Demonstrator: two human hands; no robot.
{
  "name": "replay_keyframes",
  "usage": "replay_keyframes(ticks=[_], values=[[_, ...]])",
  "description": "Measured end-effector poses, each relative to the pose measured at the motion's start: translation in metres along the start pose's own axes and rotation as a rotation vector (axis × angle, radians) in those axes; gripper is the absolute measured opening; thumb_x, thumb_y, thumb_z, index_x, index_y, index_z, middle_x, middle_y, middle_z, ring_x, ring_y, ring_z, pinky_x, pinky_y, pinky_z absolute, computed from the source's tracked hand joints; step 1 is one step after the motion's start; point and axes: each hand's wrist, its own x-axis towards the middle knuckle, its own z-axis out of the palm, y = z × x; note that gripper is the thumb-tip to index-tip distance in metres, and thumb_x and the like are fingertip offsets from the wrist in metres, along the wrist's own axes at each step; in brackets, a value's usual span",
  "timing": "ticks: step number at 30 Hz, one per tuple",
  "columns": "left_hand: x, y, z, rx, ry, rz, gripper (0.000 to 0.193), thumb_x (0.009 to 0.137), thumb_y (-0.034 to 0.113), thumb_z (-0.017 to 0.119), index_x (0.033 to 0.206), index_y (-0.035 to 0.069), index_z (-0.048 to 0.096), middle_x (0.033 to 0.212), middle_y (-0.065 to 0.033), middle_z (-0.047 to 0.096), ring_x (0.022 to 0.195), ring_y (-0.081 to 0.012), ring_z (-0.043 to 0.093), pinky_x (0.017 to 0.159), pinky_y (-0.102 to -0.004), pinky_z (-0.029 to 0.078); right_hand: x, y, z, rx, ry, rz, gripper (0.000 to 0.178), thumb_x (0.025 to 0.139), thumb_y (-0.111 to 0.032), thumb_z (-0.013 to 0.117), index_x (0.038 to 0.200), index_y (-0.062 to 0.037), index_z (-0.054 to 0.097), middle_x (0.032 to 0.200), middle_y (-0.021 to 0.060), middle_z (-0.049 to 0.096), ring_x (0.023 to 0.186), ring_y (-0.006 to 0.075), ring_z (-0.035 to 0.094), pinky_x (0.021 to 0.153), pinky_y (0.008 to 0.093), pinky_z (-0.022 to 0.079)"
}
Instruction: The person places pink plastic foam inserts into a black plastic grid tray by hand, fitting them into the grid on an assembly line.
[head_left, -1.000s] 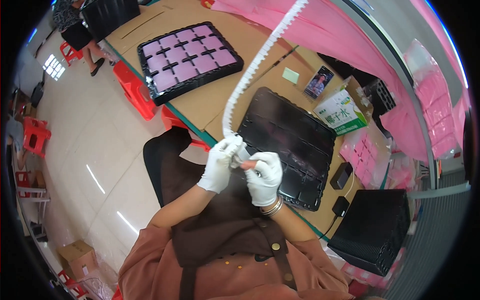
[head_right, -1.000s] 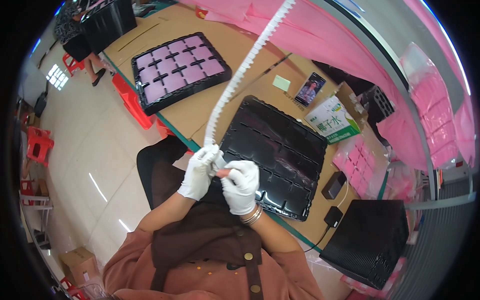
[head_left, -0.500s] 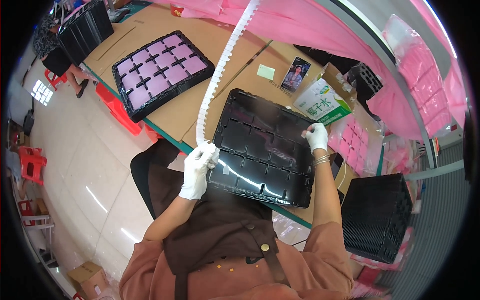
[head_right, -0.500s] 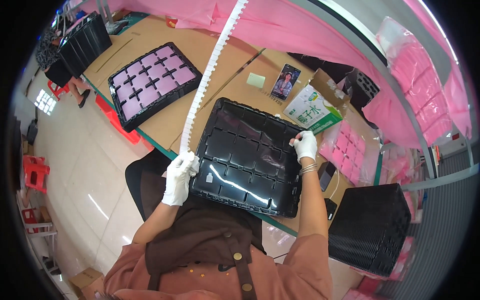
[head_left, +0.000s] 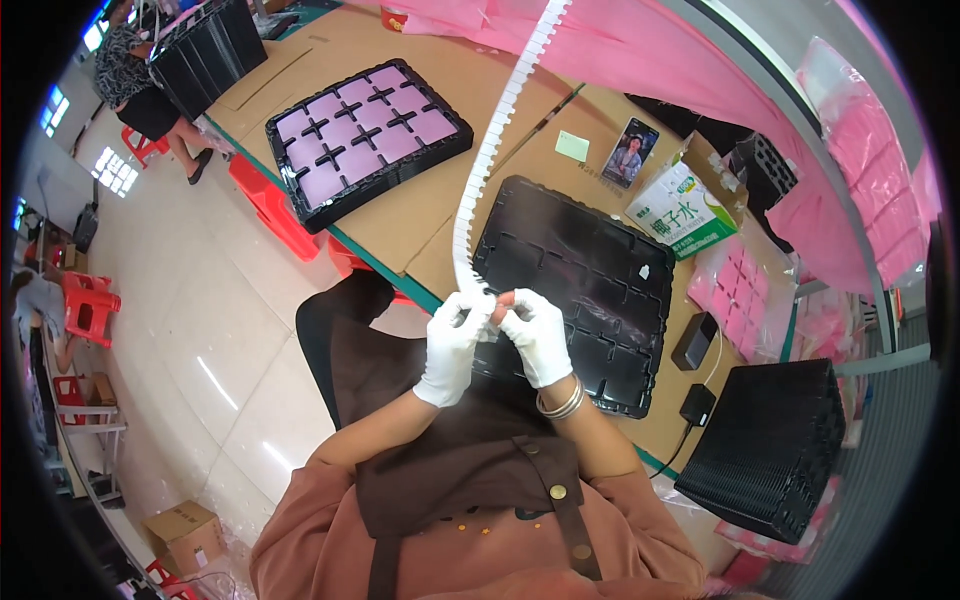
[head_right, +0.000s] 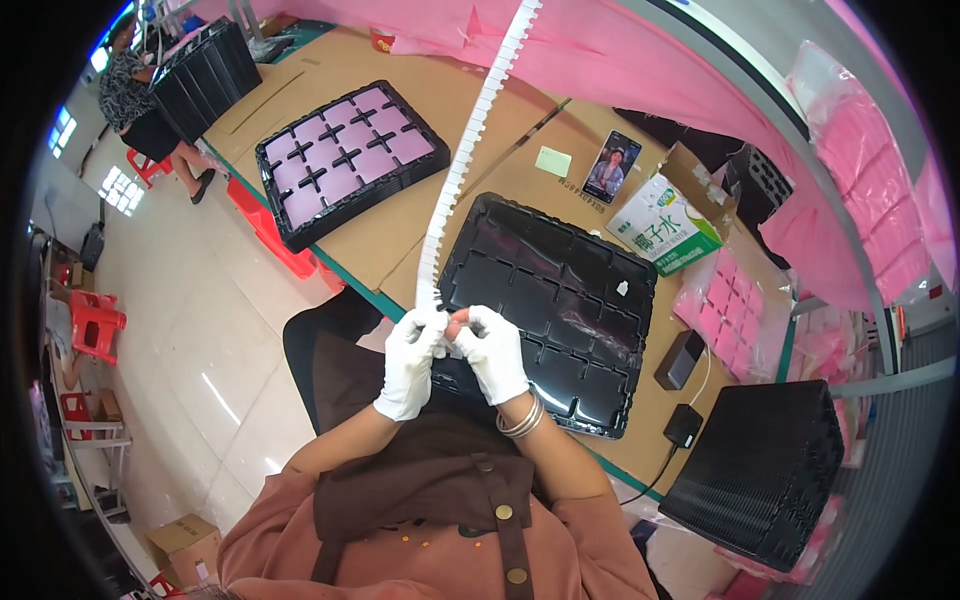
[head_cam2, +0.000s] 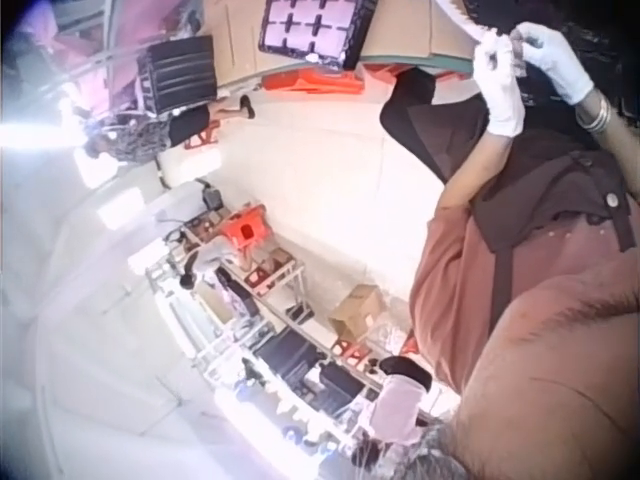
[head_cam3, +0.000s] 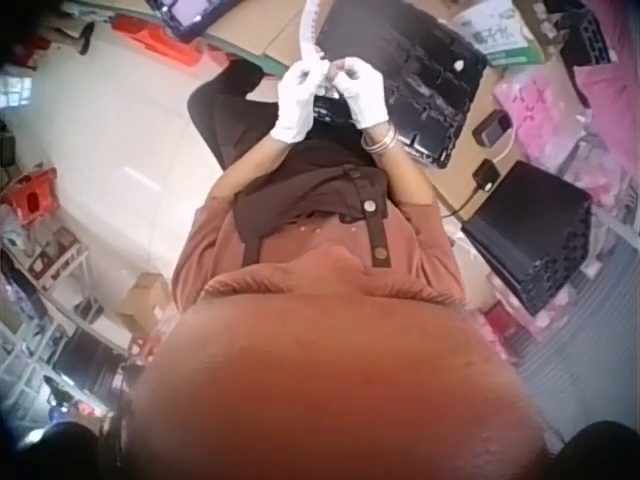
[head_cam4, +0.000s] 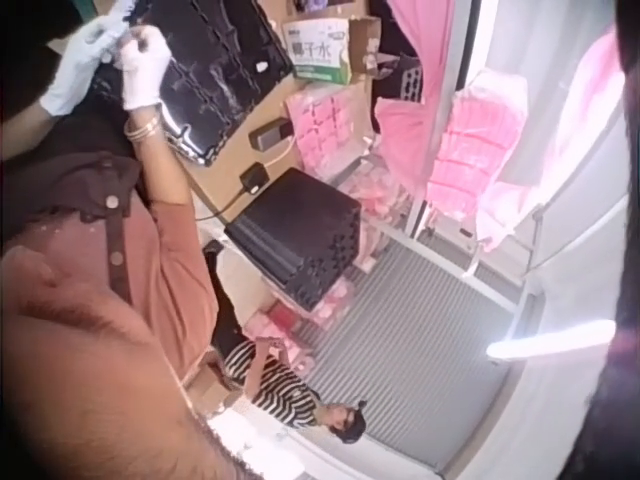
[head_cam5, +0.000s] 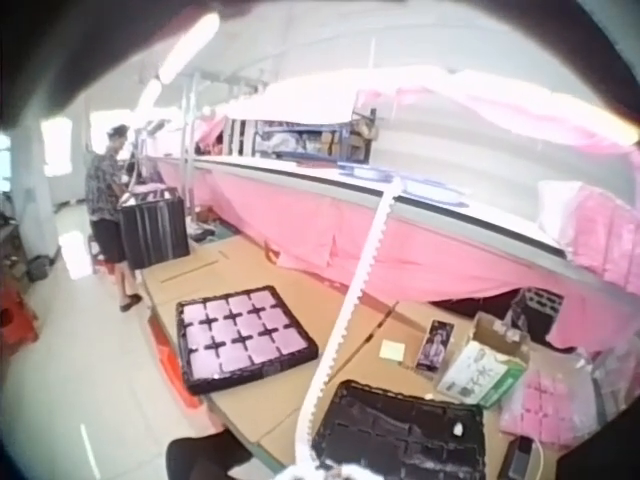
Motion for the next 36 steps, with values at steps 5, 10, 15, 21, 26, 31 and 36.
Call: replay_keyframes(ticks=[5,10,15,21,26,31,36], values=[[0.004,0.002,-0.007,-0.064,-0.076,-0.137,0.015,0.092,0.020,0.061,0.089,0.005,0.063,0.082,0.0010,0.060,0.067,-0.0051,0.053,0.061,-0.0209,0.041,-0.016,0.003,0.001,0.003,0.102,0.020,0.009,0.077,-0.009,0.071,0.083,-0.0045,0.066,0.081,-0.0003,0.062,0.075,0.0092,0.056,0.068,0.0244,0.045],[0.011,-0.007,0.001,-0.074,0.058,-0.079,0.016,0.090,0.022,0.064,0.086,0.006,0.063,0.077,0.0012,0.060,0.068,-0.0053,0.053,0.062,-0.0222,0.042,-0.036,-0.012,0.008,-0.562,0.274,-0.547,0.011,0.064,0.000,0.069,0.071,-0.0076,0.066,0.082,0.0050,0.062,0.084,0.0227,0.058,0.076,0.0343,0.046],[0.016,-0.011,-0.023,0.149,-0.062,-0.024,0.014,0.091,0.015,0.063,0.087,0.002,0.064,0.072,0.0000,0.059,0.062,-0.0059,0.052,0.059,-0.0213,0.041,-0.057,-0.030,-0.102,-0.800,0.588,-0.391,0.006,0.068,-0.005,0.068,0.070,-0.0047,0.063,0.084,0.0065,0.059,0.081,0.0238,0.057,0.074,0.0341,0.046],[0.013,-0.021,-0.021,0.291,-0.109,0.053,0.012,0.091,0.011,0.063,0.083,0.003,0.059,0.074,-0.0018,0.060,0.066,-0.0069,0.053,0.062,-0.0220,0.042,-0.098,0.027,-0.159,-1.321,0.453,0.048,0.013,0.063,-0.010,0.076,0.071,-0.0078,0.066,0.086,0.0073,0.060,0.088,0.0279,0.057,0.077,0.0385,0.048],[0.012,-0.025,-0.026,0.269,-0.076,0.045,0.007,0.090,0.008,0.063,0.088,0.002,0.063,0.084,-0.0021,0.062,0.075,-0.0072,0.054,0.068,-0.0221,0.042,-0.093,0.031,-0.164,-1.147,0.602,0.123,0.020,0.063,-0.004,0.077,0.075,-0.0059,0.062,0.090,0.0091,0.060,0.091,0.0303,0.057,0.080,0.0409,0.047],[0.013,-0.032,-0.033,0.314,-0.066,0.050,0.006,0.090,0.007,0.062,0.087,0.002,0.065,0.085,-0.0015,0.062,0.077,-0.0073,0.055,0.071,-0.0221,0.042,-0.114,0.020,-0.165,-1.242,0.426,0.067,0.029,0.063,-0.003,0.075,0.089,-0.0078,0.062,0.099,0.0099,0.058,0.095,0.0318,0.056,0.083,0.0417,0.046],[0.012,-0.029,-0.032,0.309,-0.073,0.059,0.005,0.090,0.006,0.062,0.088,0.002,0.064,0.086,-0.0019,0.062,0.078,-0.0072,0.055,0.072,-0.0221,0.042,-0.113,0.017,-0.173,-1.255,0.253,0.031,0.031,0.065,0.004,0.068,0.091,-0.0112,0.063,0.103,0.0077,0.059,0.098,0.0310,0.056,0.084,0.0400,0.046]])
